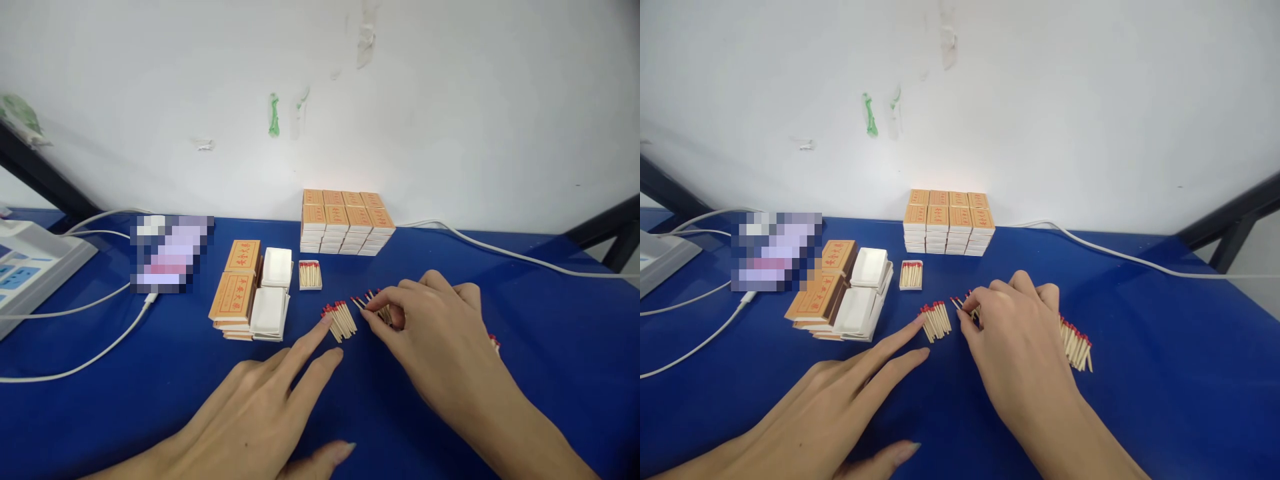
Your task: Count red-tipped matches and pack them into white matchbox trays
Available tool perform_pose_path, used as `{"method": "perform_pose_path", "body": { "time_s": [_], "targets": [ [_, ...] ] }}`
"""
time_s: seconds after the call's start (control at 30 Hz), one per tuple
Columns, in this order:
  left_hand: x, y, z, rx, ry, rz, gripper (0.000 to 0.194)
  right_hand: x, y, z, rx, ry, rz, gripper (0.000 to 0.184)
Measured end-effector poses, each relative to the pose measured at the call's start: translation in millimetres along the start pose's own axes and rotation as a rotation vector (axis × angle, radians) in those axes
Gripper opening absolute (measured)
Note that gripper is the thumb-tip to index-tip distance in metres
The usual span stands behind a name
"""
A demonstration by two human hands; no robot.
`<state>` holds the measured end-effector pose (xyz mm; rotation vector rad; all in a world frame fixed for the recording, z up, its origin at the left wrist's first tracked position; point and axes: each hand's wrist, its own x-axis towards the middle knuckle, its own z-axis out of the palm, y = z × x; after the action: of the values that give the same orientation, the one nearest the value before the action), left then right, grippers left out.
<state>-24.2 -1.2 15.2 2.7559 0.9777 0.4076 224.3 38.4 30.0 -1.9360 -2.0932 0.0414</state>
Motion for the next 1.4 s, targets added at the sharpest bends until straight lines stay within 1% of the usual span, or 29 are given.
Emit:
{"method": "perform_pose_path", "body": {
  "time_s": [0.13,0.37,0.5,0.63,0.73,0.87,1.03,1.17,1.27,1.33,1.4],
  "targets": [
    [0.9,0.3,-1.1,0.014,-0.006,-0.001,0.056,-1.8,-2.9,0.4,0.001,-0.016,-0.012,0.025],
    [3.2,1.5,-3.2,-0.018,0.001,-0.011,0.060,-4.3,-10.6,-4.0,0.230,-0.052,0.004,0.022],
    [1.9,0.2,-1.7,-0.021,-0.004,-0.009,0.062,-4.8,-16.8,-4.7,0.248,-0.069,-0.002,0.026],
    [0.4,-0.1,-0.9,-0.028,-0.007,-0.007,0.061,-4.3,-15.6,-7.4,0.247,-0.062,0.014,0.029],
    [0.8,0.5,-0.6,-0.039,-0.020,-0.015,0.060,-2.6,-9.7,-8.7,0.222,-0.033,0.032,0.024],
    [1.6,0.6,-0.8,-0.033,-0.027,-0.022,0.057,0.0,-1.2,-4.1,0.086,0.017,0.042,0.016],
    [0.3,1.1,-1.0,-0.023,-0.013,-0.020,0.057,-0.9,2.3,4.0,-0.041,0.027,-0.010,0.021],
    [0.3,1.0,-0.9,-0.020,-0.029,-0.024,0.059,-2.0,0.3,5.0,-0.062,0.025,-0.033,0.023],
    [0.2,0.6,-0.5,-0.018,-0.024,-0.026,0.059,-1.6,-2.8,3.0,-0.010,0.036,-0.027,0.025],
    [-0.2,0.6,-0.3,-0.011,-0.019,-0.020,0.059,-1.0,-5.8,0.7,0.074,0.045,-0.001,0.025],
    [-0.3,0.5,-0.6,-0.005,-0.020,-0.014,0.060,-0.8,-9.5,-1.8,0.180,0.023,0.027,0.024]
  ]
}}
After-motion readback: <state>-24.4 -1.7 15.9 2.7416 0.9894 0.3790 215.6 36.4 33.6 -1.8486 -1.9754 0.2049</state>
